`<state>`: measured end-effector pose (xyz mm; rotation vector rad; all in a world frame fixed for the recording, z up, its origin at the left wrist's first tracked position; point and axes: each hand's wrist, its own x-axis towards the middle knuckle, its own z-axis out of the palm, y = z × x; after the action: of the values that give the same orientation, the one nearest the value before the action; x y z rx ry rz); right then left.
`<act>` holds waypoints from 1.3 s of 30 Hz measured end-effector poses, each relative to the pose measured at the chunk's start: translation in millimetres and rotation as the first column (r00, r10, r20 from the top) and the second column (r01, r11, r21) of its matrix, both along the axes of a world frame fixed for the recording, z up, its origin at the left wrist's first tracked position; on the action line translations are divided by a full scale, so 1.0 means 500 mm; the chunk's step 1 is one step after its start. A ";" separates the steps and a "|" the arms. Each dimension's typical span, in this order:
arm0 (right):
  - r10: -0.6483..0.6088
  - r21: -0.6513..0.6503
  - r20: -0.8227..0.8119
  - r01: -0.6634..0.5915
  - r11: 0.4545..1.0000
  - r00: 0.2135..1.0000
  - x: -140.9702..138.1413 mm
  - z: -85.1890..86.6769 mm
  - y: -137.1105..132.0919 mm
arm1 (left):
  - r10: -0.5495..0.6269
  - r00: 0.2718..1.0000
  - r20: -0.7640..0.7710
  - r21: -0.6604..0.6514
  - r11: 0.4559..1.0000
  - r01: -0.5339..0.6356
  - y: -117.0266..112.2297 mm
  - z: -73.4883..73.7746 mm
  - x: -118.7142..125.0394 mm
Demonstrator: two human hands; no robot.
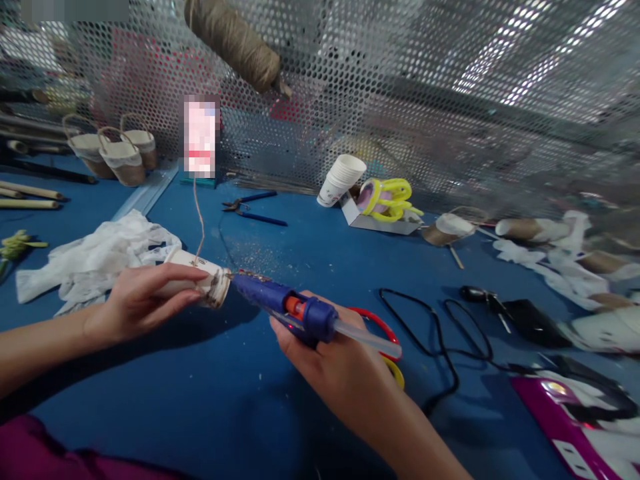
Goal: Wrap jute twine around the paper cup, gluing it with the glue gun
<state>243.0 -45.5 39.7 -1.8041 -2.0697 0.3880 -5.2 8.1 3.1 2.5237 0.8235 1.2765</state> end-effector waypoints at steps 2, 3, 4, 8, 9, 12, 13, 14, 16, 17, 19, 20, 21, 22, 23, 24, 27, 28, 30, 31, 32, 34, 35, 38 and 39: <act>0.005 0.013 0.001 -0.005 1.000 1.000 0.000 0.003 -0.002 | -0.005 1.000 -0.016 0.051 0.999 0.006 0.002 -0.001 -0.002; 0.008 0.012 -0.004 -0.008 1.000 1.000 0.000 0.006 -0.003 | -0.004 1.000 -0.020 0.071 0.997 0.006 0.003 -0.001 -0.002; 0.011 0.009 -0.009 -0.011 1.000 1.000 -0.001 0.008 -0.003 | 0.000 1.000 -0.023 0.086 0.996 0.002 0.004 -0.002 -0.003; -0.003 0.002 -0.009 0.003 1.000 1.000 -0.008 0.015 -0.003 | 0.006 1.000 -0.028 0.125 0.992 -0.002 0.007 -0.004 -0.003; -0.009 0.005 -0.011 0.009 1.000 1.000 -0.009 0.014 -0.003 | 0.001 1.000 -0.028 0.136 0.991 0.003 0.006 -0.004 -0.003; -0.022 0.012 -0.028 0.022 1.000 0.999 -0.007 0.009 -0.001 | -0.030 0.999 -0.044 0.164 0.986 0.037 0.004 -0.002 -0.003; -0.028 0.008 -0.034 0.028 1.000 0.999 -0.005 0.008 -0.001 | -0.039 0.998 -0.051 0.166 0.985 0.047 0.003 -0.001 -0.003; -0.024 0.003 -0.041 0.024 1.000 0.999 -0.003 0.006 -0.002 | -0.045 0.997 -0.060 0.161 0.985 0.054 0.003 -0.001 -0.003; -0.009 -0.006 -0.053 0.008 1.000 0.999 0.000 0.005 -0.004 | -0.043 0.997 -0.069 0.145 0.988 0.053 0.002 0.001 -0.004; -0.006 -0.015 -0.055 0.005 1.000 0.998 0.001 0.005 -0.005 | -0.035 0.997 -0.069 0.134 0.990 0.044 0.002 0.001 -0.004; -0.005 -0.016 -0.052 0.005 1.000 0.999 0.002 0.006 -0.008 | -0.016 0.998 -0.058 0.110 0.994 0.022 0.002 0.001 -0.005; -0.010 -0.011 -0.048 0.010 1.000 0.999 0.001 0.006 -0.008 | -0.010 0.999 -0.050 0.099 0.995 0.014 0.002 0.001 -0.005; -0.015 -0.003 -0.045 0.015 1.000 0.999 0.001 0.005 -0.009 | -0.004 0.999 -0.045 0.090 0.996 0.008 0.002 0.001 -0.004; -0.009 -0.001 -0.049 0.009 1.000 0.999 0.000 0.005 -0.008 | -0.003 0.999 -0.047 0.082 0.997 0.007 0.002 0.001 -0.004; 0.000 0.003 -0.056 0.000 1.000 0.998 0.000 0.003 -0.008 | -0.006 0.999 -0.050 0.083 0.997 0.010 0.001 0.002 -0.004; 0.002 0.003 -0.061 -0.002 1.000 0.998 0.001 0.002 -0.007 | -0.016 0.998 -0.053 0.089 0.996 0.020 0.001 0.002 -0.004; 0.008 0.012 -0.068 -0.007 1.000 0.998 0.002 -0.001 -0.005 | -0.033 0.998 -0.052 0.112 0.993 0.039 0.001 0.003 -0.004; 0.007 0.009 -0.066 -0.007 1.000 0.998 0.002 -0.001 -0.005 | -0.025 0.999 -0.045 0.106 0.994 0.029 0.002 0.004 -0.004; 0.000 -0.003 -0.076 -0.001 1.000 0.997 0.000 0.002 -0.007 | 0.016 0.999 -0.029 0.068 0.998 -0.014 0.003 0.004 -0.004; 0.004 -0.011 -0.089 -0.005 1.000 0.996 -0.001 0.005 -0.008 | 0.038 0.999 -0.021 0.047 0.998 -0.037 0.004 0.003 -0.004; 0.009 -0.018 -0.101 -0.010 1.000 0.995 -0.003 0.009 -0.008 | 0.052 0.999 -0.010 0.028 0.998 -0.052 0.004 0.002 -0.004; 0.042 -0.022 -0.122 -0.045 0.999 0.992 -0.006 0.017 -0.008 | 0.056 0.998 0.007 -0.002 0.998 -0.056 0.005 -0.001 -0.004; 0.059 -0.035 -0.132 -0.064 0.997 0.989 -0.007 0.021 -0.007 | 0.049 0.999 0.011 -0.020 0.999 -0.049 0.005 -0.002 -0.004; 0.019 -0.082 -0.251 -0.041 0.996 0.968 -0.007 0.030 0.003 | 0.045 0.999 0.015 -0.078 0.996 -0.044 0.003 -0.006 -0.004; -0.007 -0.106 -0.312 -0.027 0.994 0.950 -0.006 0.032 0.009 | 0.053 0.998 0.020 -0.098 0.994 -0.051 0.003 -0.007 -0.004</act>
<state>240.0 -40.9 55.7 -1.6656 -1.8685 0.7508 -7.1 9.6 -0.4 2.4232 0.9292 1.2461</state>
